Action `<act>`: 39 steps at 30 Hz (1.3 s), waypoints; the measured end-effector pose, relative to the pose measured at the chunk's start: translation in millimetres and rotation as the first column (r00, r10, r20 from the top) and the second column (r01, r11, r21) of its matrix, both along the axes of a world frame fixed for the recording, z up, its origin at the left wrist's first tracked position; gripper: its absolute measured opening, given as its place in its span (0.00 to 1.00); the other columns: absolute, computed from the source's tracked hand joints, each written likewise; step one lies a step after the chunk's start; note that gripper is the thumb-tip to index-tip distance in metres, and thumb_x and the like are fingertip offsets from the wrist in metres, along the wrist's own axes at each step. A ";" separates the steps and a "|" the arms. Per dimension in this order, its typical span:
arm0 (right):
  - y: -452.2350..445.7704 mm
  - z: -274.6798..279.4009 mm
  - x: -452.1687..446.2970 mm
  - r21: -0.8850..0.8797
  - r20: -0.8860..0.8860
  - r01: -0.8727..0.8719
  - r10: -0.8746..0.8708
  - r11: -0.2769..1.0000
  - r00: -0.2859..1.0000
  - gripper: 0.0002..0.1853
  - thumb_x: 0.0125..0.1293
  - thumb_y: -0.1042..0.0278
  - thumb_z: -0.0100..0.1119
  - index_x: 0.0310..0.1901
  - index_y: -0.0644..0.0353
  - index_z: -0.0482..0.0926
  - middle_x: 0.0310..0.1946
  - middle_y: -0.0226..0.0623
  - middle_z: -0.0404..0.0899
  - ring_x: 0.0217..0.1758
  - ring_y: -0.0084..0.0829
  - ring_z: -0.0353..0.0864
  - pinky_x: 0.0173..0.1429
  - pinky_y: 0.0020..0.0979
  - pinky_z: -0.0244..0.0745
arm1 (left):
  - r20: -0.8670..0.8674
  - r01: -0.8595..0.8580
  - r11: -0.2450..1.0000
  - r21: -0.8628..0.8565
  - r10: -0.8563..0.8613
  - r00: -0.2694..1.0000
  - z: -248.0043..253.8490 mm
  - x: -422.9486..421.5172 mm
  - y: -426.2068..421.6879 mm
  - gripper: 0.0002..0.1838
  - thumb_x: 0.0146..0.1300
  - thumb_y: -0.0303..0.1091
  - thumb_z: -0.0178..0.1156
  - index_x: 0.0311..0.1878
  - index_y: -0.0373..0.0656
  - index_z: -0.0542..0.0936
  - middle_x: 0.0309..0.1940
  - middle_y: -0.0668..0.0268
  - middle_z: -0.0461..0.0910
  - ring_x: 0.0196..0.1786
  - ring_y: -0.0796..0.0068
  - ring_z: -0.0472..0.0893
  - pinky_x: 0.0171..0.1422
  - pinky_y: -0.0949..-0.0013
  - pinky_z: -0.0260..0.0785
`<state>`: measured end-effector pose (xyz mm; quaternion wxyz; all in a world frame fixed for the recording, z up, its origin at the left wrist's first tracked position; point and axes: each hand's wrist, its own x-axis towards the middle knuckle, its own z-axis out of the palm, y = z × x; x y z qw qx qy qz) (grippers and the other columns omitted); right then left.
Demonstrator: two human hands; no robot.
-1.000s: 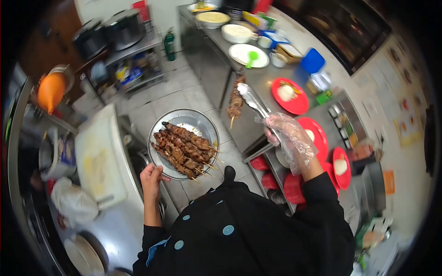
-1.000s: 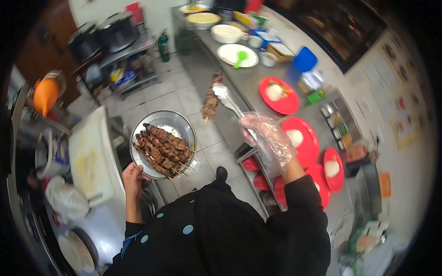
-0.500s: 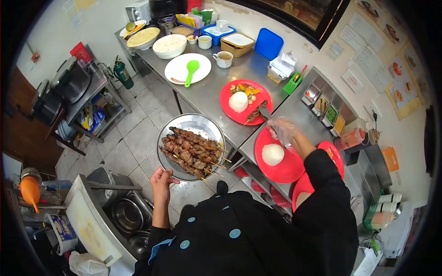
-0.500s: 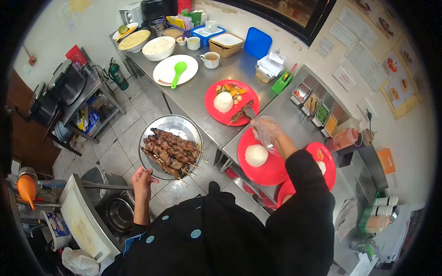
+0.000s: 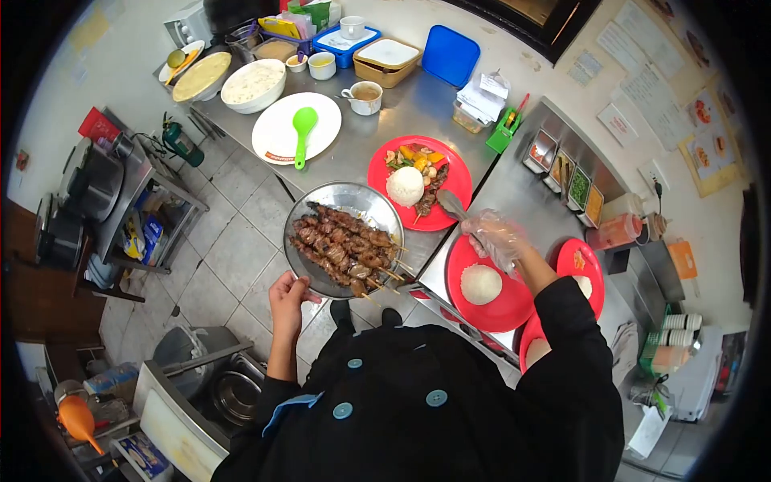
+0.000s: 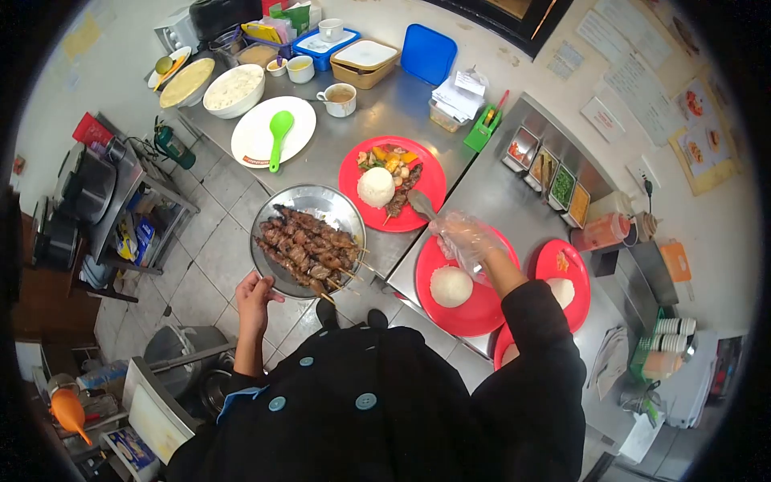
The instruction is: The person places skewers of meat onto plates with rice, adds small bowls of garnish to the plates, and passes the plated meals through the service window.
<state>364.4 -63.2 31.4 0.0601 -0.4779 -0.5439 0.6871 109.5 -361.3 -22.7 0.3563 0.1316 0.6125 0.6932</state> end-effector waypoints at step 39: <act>-102.4 115.7 -30.4 0.890 0.339 -0.385 0.211 0.245 0.917 0.14 0.57 0.67 0.55 0.44 0.62 0.75 0.29 0.44 0.73 0.35 0.41 0.74 0.42 0.39 0.69 | 0.023 0.434 0.893 0.117 -0.439 0.898 -26.7 -45.1 101.5 0.07 0.61 0.26 0.53 0.27 0.37 0.73 0.19 0.69 0.73 0.19 0.78 0.75 0.26 0.75 0.72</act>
